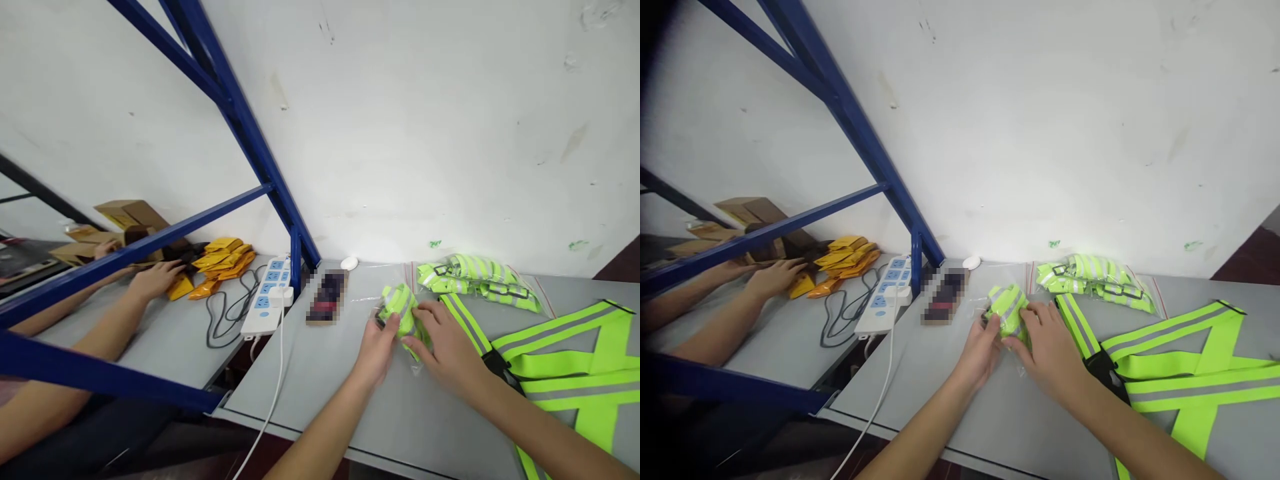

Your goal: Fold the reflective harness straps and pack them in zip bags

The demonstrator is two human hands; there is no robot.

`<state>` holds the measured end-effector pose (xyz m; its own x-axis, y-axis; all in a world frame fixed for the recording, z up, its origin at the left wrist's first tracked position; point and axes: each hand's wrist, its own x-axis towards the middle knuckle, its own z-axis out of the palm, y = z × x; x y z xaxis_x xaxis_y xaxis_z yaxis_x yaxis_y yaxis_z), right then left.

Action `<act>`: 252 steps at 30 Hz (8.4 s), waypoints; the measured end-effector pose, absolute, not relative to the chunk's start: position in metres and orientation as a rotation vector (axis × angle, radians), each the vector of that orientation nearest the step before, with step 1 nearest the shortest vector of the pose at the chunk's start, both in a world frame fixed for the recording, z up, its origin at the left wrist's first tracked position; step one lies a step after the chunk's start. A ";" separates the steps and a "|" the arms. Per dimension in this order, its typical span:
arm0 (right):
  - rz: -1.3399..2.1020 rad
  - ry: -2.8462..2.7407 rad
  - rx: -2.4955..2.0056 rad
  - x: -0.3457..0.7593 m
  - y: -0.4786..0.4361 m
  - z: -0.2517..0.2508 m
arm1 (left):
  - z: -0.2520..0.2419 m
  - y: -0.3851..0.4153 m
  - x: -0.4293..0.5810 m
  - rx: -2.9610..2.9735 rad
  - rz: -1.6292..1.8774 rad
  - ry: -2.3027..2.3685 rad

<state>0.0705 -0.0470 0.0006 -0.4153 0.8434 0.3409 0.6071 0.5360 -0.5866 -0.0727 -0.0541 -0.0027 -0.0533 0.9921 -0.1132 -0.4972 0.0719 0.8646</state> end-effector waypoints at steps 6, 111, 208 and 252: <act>1.083 -1.544 -1.318 0.098 -0.019 0.005 | 0.008 -0.028 -0.068 0.801 1.141 0.967; 0.191 -2.527 -1.278 0.099 -0.050 -0.056 | -0.026 -0.007 -0.067 2.350 0.368 1.344; -0.348 -1.879 -1.605 0.292 0.060 -0.010 | -0.023 0.074 0.004 2.738 0.312 1.706; -0.076 -2.317 -1.572 0.259 -0.035 -0.055 | -0.018 -0.092 0.043 2.873 0.055 0.321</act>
